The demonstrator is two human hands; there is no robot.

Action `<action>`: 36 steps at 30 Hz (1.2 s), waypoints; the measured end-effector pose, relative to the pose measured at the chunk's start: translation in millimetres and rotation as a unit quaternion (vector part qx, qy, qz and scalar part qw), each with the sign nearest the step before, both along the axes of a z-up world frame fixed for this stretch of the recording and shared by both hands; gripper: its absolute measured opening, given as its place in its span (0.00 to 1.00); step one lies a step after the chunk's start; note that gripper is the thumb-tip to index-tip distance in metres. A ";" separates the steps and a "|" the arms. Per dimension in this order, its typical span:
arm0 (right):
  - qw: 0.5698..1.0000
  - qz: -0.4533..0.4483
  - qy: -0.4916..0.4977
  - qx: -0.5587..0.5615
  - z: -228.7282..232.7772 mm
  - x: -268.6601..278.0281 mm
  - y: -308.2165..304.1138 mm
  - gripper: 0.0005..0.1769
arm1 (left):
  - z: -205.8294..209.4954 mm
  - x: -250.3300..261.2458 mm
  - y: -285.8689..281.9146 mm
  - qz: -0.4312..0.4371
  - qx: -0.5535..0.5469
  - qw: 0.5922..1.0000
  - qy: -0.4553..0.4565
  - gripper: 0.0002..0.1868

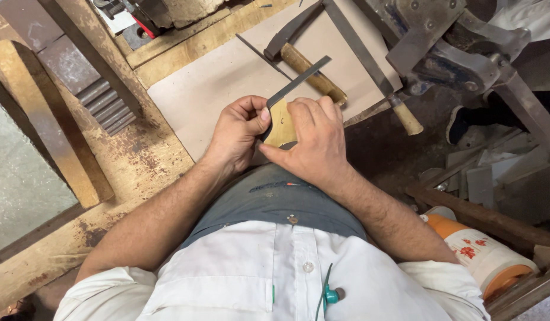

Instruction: The person repeatedly bends a metal strip using a manual press machine and a wooden block. They position the strip, operate the press, and then use a hammer to refine the bend on the block. This cycle is repeated multiple times throughout the clip.

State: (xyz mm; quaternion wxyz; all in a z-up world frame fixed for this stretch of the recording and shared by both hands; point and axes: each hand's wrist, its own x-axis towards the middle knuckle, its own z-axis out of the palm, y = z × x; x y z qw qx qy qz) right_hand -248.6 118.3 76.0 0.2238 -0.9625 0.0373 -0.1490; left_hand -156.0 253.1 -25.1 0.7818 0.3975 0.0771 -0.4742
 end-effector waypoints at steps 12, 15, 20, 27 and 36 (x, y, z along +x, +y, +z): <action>0.984 0.039 0.079 0.152 -77.7 8.4 -19.1 0.18 | 28.4 61.3 66.4 0.027 0.147 0.939 -0.311 0.05; 0.999 0.025 -0.025 0.027 -74.1 10.5 -29.1 0.19 | 44.0 56.9 61.0 -0.007 0.145 0.931 -0.334 0.08; 0.992 -0.097 0.076 -0.039 -67.9 14.8 -74.6 0.23 | 50.8 44.9 30.0 -0.050 0.099 0.925 -0.363 0.10; 0.875 -0.060 0.331 0.348 -67.2 48.3 -118.9 0.28 | 59.4 36.9 -8.7 -0.049 0.032 0.931 -0.359 0.10; 0.949 -0.164 0.190 0.189 -3.8 -155.8 -118.1 0.24 | 83.4 21.6 -66.3 -0.068 -0.075 0.946 -0.307 0.13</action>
